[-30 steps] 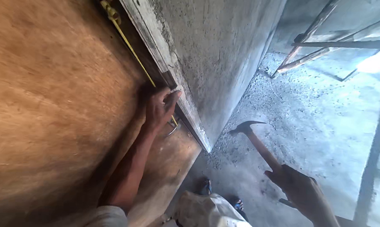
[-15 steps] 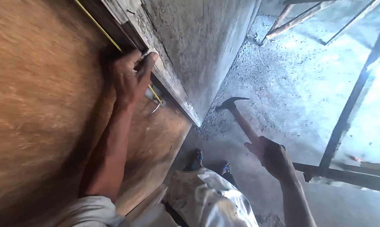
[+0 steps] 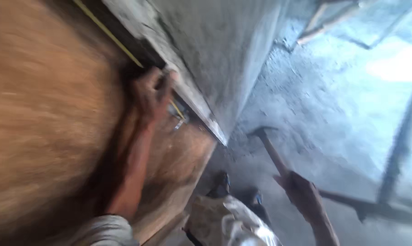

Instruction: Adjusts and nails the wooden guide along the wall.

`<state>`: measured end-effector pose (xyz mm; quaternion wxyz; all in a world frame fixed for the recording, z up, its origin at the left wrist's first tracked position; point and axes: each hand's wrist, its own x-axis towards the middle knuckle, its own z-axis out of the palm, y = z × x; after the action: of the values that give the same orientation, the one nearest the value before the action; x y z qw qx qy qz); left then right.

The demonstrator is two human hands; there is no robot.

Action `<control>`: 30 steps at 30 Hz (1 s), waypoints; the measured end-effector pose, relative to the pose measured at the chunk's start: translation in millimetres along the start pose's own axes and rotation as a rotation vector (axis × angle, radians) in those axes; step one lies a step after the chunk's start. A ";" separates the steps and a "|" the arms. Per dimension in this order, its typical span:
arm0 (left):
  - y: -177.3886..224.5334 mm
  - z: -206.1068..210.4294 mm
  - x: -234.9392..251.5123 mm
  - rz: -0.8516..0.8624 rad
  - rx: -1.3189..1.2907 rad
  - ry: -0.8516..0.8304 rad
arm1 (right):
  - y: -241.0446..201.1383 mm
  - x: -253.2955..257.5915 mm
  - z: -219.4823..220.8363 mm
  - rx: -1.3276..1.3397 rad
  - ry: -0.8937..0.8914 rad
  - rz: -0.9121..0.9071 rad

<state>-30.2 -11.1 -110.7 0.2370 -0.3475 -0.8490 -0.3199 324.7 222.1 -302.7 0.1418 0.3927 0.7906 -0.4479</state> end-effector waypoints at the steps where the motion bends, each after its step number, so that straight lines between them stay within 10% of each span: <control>1: 1.5 -1.2 -0.6 -0.012 -0.032 0.029 | -1.6 0.9 -0.7 0.011 0.005 -0.012; 30: 32.4 -7.5 -2.7 -0.122 0.211 -0.068 | -25.4 -9.9 3.7 0.184 0.094 -0.131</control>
<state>-3.1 0.4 -95.0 0.2235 -0.2790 -0.9049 -0.2308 311.6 206.8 -283.9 0.0384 0.3720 0.7758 -0.5082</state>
